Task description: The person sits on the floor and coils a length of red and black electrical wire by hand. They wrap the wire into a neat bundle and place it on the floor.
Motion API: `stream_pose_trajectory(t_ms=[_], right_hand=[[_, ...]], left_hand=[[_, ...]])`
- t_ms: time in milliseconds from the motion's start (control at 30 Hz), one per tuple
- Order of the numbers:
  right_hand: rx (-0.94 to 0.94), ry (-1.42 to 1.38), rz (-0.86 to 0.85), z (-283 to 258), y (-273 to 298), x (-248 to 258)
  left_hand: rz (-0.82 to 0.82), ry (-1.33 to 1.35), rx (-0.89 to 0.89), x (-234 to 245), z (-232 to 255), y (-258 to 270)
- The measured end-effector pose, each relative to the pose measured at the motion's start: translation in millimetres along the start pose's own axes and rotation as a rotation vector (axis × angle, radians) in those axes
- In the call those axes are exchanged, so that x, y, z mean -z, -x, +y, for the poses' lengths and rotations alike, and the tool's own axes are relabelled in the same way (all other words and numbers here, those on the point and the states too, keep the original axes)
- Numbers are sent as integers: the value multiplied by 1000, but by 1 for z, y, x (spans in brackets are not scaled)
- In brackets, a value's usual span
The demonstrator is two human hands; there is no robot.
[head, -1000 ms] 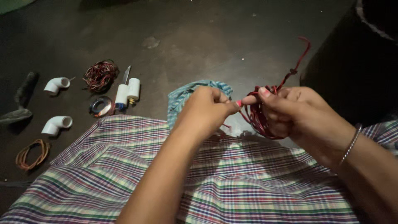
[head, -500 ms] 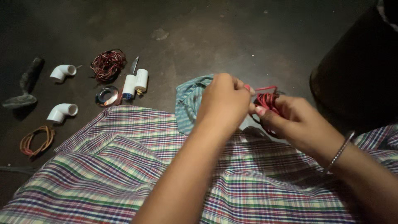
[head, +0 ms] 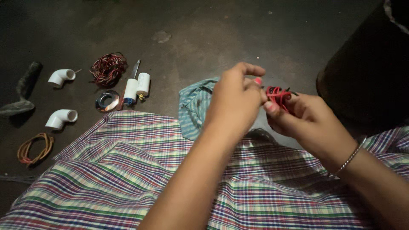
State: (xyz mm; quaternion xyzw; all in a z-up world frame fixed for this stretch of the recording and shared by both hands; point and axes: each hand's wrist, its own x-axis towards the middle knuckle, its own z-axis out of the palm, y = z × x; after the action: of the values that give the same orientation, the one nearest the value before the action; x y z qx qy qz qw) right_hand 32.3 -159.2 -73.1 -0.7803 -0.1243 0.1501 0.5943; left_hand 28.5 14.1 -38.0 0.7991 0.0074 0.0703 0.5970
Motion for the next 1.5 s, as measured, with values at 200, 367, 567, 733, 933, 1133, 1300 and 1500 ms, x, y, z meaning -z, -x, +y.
stream_pose_trajectory(t_ms=[200,367,567,733,933,1133,1300,1500], right_hand=[[-30,-224,155,-13,4,-8],[-138,-368,294,-32,4,-4],[-59,-619,317,-29,3,9],[5,-885,303,-26,0,25],[94,-1211,186,-10,-1,43],[44,-1286,232,-10,-2,49],[54,-1298,143,-14,1,53],[-84,-1315,24,-12,1,53]], left_hand=[[-75,229,61,-8,11,4],[-137,97,237,-13,23,16],[-333,275,140,-14,17,18],[-471,183,377,-22,10,30],[-564,221,300,-16,-11,21],[-661,115,463,-4,-16,13],[-702,142,648,5,-16,11],[-29,-10,588,27,-22,-5]])
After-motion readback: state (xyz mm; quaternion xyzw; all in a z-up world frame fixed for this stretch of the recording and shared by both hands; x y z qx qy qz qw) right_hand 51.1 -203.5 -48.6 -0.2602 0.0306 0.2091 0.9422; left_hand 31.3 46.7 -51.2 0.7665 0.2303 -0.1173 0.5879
